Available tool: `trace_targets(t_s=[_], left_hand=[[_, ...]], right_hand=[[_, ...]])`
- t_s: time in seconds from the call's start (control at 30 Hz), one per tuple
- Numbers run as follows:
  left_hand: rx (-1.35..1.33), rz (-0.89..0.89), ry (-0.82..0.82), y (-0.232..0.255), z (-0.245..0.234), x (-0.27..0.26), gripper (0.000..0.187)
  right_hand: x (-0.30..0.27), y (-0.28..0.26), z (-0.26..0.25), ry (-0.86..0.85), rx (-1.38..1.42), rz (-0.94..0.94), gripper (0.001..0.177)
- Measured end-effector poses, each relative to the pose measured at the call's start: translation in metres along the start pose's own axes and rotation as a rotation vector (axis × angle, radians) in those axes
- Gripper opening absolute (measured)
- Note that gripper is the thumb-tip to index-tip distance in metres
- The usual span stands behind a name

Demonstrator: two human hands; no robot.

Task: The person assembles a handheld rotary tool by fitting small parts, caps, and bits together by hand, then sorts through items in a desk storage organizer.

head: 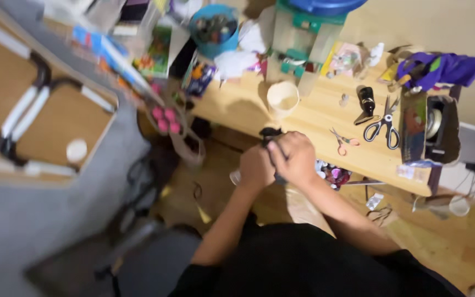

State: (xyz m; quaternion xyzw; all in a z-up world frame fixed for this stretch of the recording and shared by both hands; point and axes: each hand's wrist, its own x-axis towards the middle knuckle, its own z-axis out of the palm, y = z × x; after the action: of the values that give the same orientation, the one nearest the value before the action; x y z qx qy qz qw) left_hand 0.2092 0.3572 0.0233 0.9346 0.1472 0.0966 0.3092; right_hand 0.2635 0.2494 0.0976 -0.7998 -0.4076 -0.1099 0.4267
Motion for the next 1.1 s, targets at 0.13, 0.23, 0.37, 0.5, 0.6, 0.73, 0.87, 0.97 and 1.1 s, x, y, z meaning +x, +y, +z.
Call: trace_targets(t_s=[0.13,0.23,0.37,0.5,0.6,0.73,0.87,0.97,1.1], left_hand=[[-0.161,0.097,0.074,-0.004,-0.010,0.034,0.027],[-0.530,-0.046,-0.022,-0.016,0.005,0.059,0.021],[-1.395,-0.289,-0.590,-0.040,0.056,0.082,0.035],[-1.759,-0.634,-0.984,-0.046,0.091,0.097,0.043],[-1.863,-0.820,-0.970,-0.036,0.084,0.115,0.041],[-1.984,-0.346,-0.916,-0.014,0.074,0.127,0.056],[-1.829,-0.378,-0.847,0.028,0.089,0.145,0.079],[-1.880,-0.355,-0.624,0.064,0.093,0.155,0.073],[-1.934,-0.240,-0.209,0.091,0.076,0.175,0.065]], right_hand=[[0.038,0.044,0.020,-0.149,0.056,0.682,0.027],[0.041,0.056,0.020,-0.025,0.041,0.515,0.030],[0.039,0.048,0.008,0.184,0.151,0.042,0.023],[0.026,0.068,-0.002,0.167,0.095,-0.096,0.020],[-0.014,0.101,0.008,0.223,0.070,-0.006,0.025],[-0.050,0.170,0.023,0.454,0.168,0.535,0.034],[-0.019,0.179,-0.023,0.711,0.951,0.737,0.037],[0.021,0.146,-0.039,0.348,0.161,0.407,0.032],[0.031,0.116,-0.064,0.048,-0.167,-0.063,0.051]])
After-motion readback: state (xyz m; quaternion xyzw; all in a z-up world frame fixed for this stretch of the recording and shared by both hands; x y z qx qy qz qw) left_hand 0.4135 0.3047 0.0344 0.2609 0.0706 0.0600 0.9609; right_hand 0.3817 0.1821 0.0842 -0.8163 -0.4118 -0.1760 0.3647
